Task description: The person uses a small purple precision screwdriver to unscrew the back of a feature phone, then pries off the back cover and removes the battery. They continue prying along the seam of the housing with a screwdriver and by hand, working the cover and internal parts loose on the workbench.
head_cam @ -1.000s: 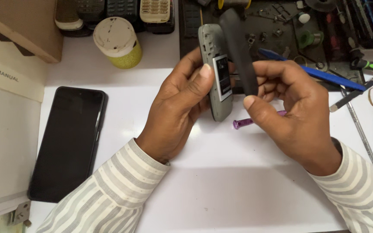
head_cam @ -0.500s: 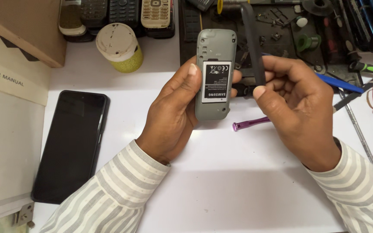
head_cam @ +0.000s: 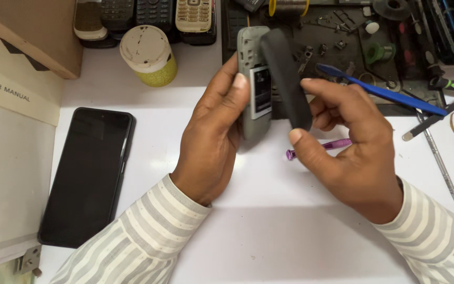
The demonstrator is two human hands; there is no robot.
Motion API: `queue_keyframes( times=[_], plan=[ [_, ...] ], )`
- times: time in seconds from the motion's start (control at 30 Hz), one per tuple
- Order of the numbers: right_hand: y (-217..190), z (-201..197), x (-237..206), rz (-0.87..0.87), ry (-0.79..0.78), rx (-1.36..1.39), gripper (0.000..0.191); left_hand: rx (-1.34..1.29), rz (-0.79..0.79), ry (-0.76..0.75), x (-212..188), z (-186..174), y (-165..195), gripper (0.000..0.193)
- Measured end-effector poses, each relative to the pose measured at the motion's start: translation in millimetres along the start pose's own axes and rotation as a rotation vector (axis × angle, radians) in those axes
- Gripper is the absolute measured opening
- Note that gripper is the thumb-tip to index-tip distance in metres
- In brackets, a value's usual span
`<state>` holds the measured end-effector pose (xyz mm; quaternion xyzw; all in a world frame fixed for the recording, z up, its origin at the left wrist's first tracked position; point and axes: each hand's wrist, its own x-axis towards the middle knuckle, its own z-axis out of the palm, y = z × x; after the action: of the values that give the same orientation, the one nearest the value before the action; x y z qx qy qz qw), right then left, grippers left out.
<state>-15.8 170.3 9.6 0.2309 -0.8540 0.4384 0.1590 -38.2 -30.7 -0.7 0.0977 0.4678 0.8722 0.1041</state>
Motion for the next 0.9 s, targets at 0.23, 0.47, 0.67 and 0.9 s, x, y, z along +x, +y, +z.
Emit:
queue_keyframes(
  times=[0.23, 0.47, 0.67, 0.9],
  plan=[
    [-1.5, 8.4, -1.1, -0.056, -0.015, -0.053, 0.059, 0.061, 0.006, -0.04, -1.1, -1.3, 0.3, 0.064],
    [-2.9, 7.3, -0.3, -0.066, -0.038, -0.048, 0.061, 0.067, 0.004, -0.059, -2.1, 1.4, -0.4, 0.065],
    [-5.8, 5.0, 1.4, -0.077, -0.047, -0.023, 0.061, 0.064, 0.037, -0.085, -2.9, 0.4, 1.4, 0.066],
    [-9.4, 8.3, 3.2, -0.101, -0.049, -0.107, 0.06, 0.191, 0.127, -0.039, -2.7, -2.7, -3.3, 0.046]
  ],
)
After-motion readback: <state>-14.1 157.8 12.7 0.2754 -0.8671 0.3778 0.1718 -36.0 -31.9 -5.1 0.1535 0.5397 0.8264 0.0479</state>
